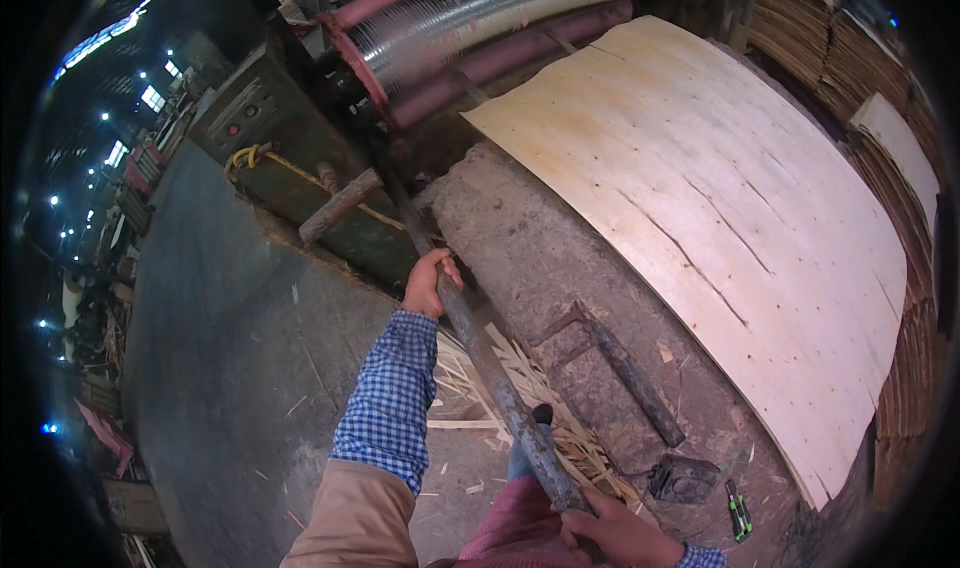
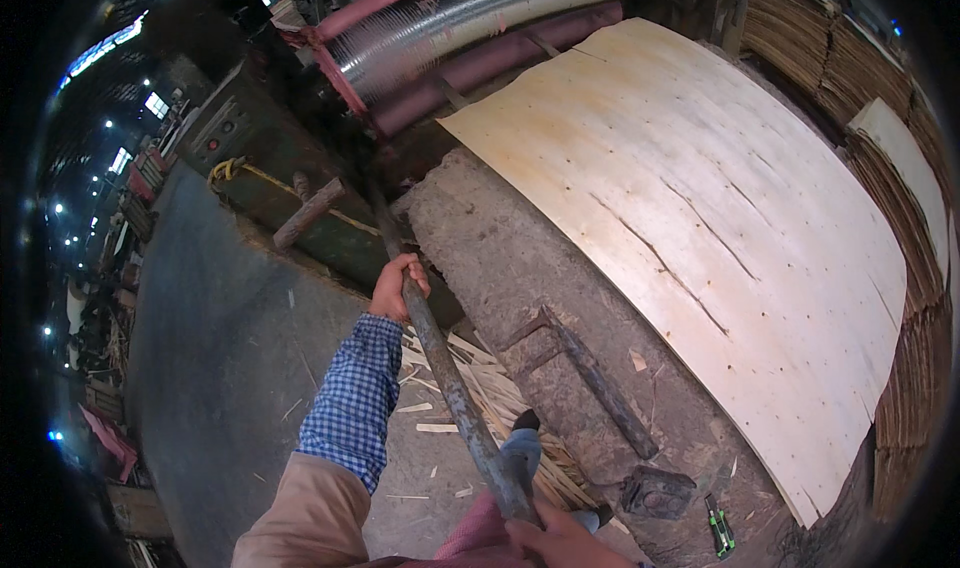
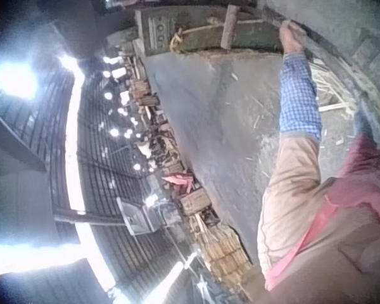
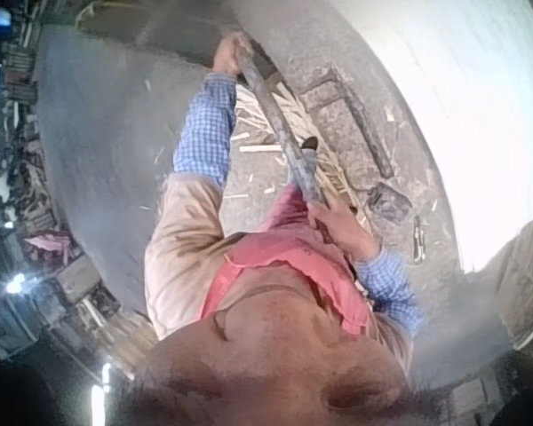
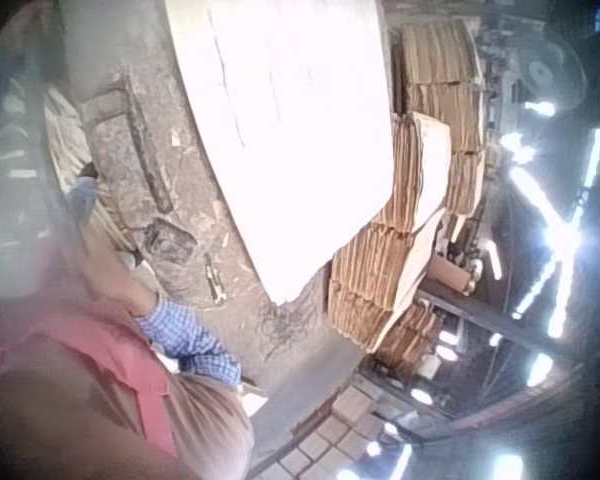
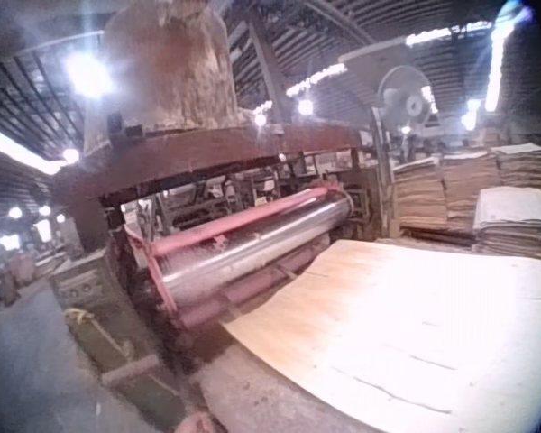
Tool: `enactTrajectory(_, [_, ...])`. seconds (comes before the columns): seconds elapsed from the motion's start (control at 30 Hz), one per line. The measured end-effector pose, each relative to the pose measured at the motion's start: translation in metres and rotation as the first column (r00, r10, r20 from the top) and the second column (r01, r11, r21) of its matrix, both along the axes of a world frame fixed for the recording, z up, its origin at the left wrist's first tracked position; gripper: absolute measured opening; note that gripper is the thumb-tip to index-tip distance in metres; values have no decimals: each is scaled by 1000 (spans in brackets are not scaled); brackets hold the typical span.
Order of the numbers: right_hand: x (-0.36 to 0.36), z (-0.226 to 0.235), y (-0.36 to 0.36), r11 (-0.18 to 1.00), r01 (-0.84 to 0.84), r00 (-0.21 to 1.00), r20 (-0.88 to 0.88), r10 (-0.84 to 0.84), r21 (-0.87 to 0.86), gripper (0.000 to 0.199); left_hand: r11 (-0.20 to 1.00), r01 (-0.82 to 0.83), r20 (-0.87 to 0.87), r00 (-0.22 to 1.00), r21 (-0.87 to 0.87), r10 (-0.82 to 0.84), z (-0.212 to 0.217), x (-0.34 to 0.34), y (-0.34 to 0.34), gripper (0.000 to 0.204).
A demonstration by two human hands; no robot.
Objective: The person operates a rolling machine using a metal lever and then stacks wood panels onto a pallet by hand.
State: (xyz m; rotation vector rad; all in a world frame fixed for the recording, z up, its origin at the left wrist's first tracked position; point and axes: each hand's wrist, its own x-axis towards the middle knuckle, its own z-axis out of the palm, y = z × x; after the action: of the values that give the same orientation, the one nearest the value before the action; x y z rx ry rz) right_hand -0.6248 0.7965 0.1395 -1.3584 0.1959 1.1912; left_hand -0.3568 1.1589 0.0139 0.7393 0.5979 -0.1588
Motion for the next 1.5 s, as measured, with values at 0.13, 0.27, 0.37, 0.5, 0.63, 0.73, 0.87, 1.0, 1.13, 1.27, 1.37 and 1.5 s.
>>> enactTrajectory(0.13, [-10,22,-3,989,143,965,-230,-129,44,23,998,-27,-74,997,61,32,3,-20,-11,21])
enactTrajectory(0.27, [-33,20,-9,963,234,961,-181,-208,137,24,994,22,-56,998,103,-16,5,-32,-18,21])
enactTrajectory(0.37, [-44,29,-27,947,284,951,-173,-258,148,27,973,45,-91,996,225,-26,9,-47,-36,21])
enactTrajectory(0.5, [-59,46,-72,964,228,934,-311,-175,140,30,982,-28,-109,993,189,49,15,-77,-79,21])
enactTrajectory(0.63, [-70,50,-86,959,234,926,-339,-169,162,28,983,-86,-97,990,159,102,33,-96,-100,18])
enactTrajectory(0.73, [-74,37,-84,953,247,926,-333,-179,176,27,984,-60,-87,993,168,76,23,-92,-92,16])
enactTrajectory(0.87, [-67,28,-69,930,334,892,-371,-259,153,23,980,-28,-82,996,199,46,22,-72,-79,16])
enactTrajectory(1.0, [-53,28,-51,905,370,879,-395,-267,211,20,969,-12,-82,996,248,34,17,-56,-67,14])
enactTrajectory(1.13, [-60,9,-26,912,368,897,-329,-296,182,20,991,-37,-95,994,131,50,7,-42,-39,11])
enactTrajectory(1.27, [-60,5,-8,939,303,927,-278,-251,162,24,998,15,-67,998,68,-11,11,-37,-18,9])
enactTrajectory(1.37, [-73,11,-19,852,486,774,-548,-317,194,30,935,17,43,999,-355,-1,8,-48,-18,9])
enactTrajectory(1.5, [-74,47,-20,819,493,809,-500,-308,292,34,919,-6,74,997,-394,38,27,-63,-36,13])
